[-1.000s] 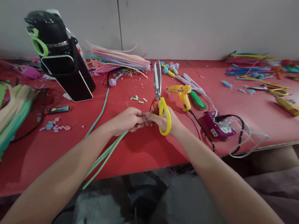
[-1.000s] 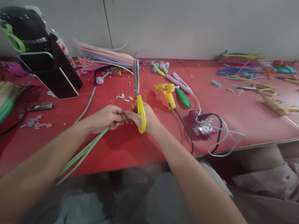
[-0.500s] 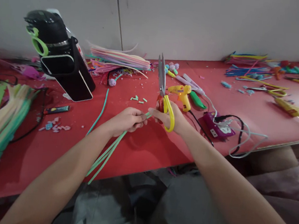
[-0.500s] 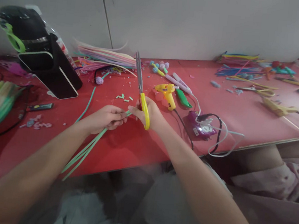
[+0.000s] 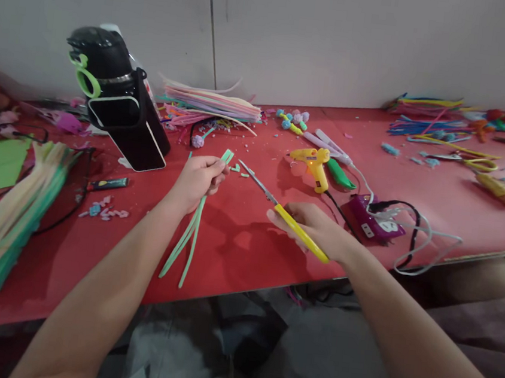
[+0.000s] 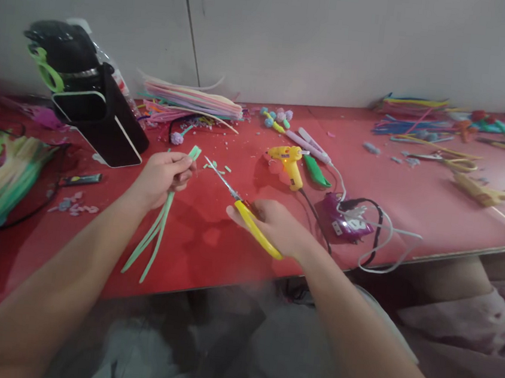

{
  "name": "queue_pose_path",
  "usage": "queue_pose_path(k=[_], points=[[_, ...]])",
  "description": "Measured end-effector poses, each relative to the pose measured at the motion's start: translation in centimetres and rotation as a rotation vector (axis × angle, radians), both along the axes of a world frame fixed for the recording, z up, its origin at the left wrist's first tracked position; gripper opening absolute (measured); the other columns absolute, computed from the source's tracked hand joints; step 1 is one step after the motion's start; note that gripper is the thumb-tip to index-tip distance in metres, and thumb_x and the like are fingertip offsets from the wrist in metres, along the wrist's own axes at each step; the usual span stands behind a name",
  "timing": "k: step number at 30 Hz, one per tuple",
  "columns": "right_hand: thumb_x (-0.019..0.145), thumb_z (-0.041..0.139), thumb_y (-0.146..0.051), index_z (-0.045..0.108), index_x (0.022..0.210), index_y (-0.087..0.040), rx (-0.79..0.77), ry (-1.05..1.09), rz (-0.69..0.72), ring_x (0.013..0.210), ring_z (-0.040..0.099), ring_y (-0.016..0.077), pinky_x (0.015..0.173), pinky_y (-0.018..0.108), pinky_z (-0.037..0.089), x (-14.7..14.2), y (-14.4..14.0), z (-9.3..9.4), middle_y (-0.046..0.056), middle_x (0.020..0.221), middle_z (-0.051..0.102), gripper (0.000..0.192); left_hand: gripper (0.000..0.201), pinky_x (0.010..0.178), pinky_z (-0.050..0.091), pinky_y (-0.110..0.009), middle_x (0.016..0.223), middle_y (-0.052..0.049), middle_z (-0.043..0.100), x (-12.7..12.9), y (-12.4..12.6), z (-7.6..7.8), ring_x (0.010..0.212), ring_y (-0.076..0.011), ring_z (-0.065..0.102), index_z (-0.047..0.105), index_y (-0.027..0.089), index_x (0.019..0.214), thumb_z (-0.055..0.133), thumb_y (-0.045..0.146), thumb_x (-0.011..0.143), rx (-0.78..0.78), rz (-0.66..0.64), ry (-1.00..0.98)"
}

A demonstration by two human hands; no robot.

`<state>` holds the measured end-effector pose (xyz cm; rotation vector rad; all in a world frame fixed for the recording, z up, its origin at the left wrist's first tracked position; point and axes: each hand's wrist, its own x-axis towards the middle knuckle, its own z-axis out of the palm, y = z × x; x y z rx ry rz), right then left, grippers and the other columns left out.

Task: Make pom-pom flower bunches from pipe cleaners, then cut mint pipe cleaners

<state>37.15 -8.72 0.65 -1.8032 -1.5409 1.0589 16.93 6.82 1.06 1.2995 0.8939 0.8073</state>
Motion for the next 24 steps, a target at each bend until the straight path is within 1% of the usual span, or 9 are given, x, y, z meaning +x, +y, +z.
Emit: queue_pose_path(k=[3, 6, 11, 15, 21, 24], points=[[0.087, 0.056, -0.073, 0.047, 0.069, -0.020, 0.015, -0.055, 0.032, 0.050, 0.040, 0.0102, 0.048, 0.026, 0.023, -0.5, 0.0, -0.2, -0.004, 0.058, 0.045, 0.056, 0.026, 0.039, 0.019, -0.018, 0.047, 0.003, 0.042, 0.4, -0.4, 0.2, 0.038, -0.0039, 0.028, 0.061, 0.012, 0.066, 0.055, 0.011, 0.091, -0.001, -0.006, 0.004], [0.088, 0.055, -0.072, 0.047, 0.069, -0.020, 0.033, -0.063, 0.047, 0.052, 0.040, 0.0101, 0.049, 0.026, 0.023, -0.7, 0.3, -0.4, -0.004, 0.059, 0.044, 0.056, 0.027, 0.039, 0.019, -0.018, 0.047, 0.003, 0.042, 0.7, -0.7, 0.2, 0.038, -0.0039, 0.029, 0.061, 0.011, 0.065, 0.054, 0.010, 0.091, 0.002, -0.032, 0.003], [0.088, 0.054, -0.073, 0.046, 0.068, -0.020, 0.073, -0.051, 0.047, 0.053, 0.039, 0.0101, 0.050, 0.026, 0.022, -1.0, 0.8, -0.8, -0.004, 0.058, 0.041, 0.057, 0.024, 0.039, 0.019, -0.018, 0.047, 0.004, 0.041, 0.6, -0.6, -0.2, 0.038, -0.0041, 0.029, 0.061, 0.011, 0.066, 0.057, 0.013, 0.089, 0.008, -0.084, 0.013], [0.087, 0.053, -0.074, 0.047, 0.068, -0.020, 0.059, -0.056, 0.042, 0.051, 0.038, 0.0100, 0.050, 0.026, 0.021, -1.3, 1.1, -0.7, -0.004, 0.056, 0.042, 0.058, 0.023, 0.039, 0.020, -0.018, 0.048, 0.003, 0.041, 0.4, -0.5, -0.5, 0.039, -0.0046, 0.030, 0.062, 0.011, 0.067, 0.056, 0.014, 0.089, 0.014, -0.128, 0.032], [0.088, 0.050, -0.075, 0.048, 0.069, -0.020, 0.045, -0.080, 0.048, 0.051, 0.037, 0.0102, 0.050, 0.027, 0.022, -1.5, 1.2, -0.7, -0.003, 0.058, 0.043, 0.059, 0.021, 0.039, 0.019, -0.018, 0.048, 0.004, 0.039, 0.1, -0.3, -0.4, 0.040, -0.0045, 0.029, 0.061, 0.012, 0.065, 0.058, 0.016, 0.086, 0.033, -0.164, 0.065], [0.089, 0.050, -0.075, 0.045, 0.066, -0.020, 0.063, -0.159, 0.044, 0.052, 0.034, 0.0098, 0.050, 0.027, 0.021, -1.6, 1.1, -0.5, -0.004, 0.057, 0.040, 0.060, 0.022, 0.039, 0.018, -0.017, 0.048, 0.004, 0.037, 0.1, -0.2, -0.3, 0.040, -0.0041, 0.028, 0.059, 0.012, 0.064, 0.058, 0.015, 0.086, 0.031, -0.177, 0.084]])
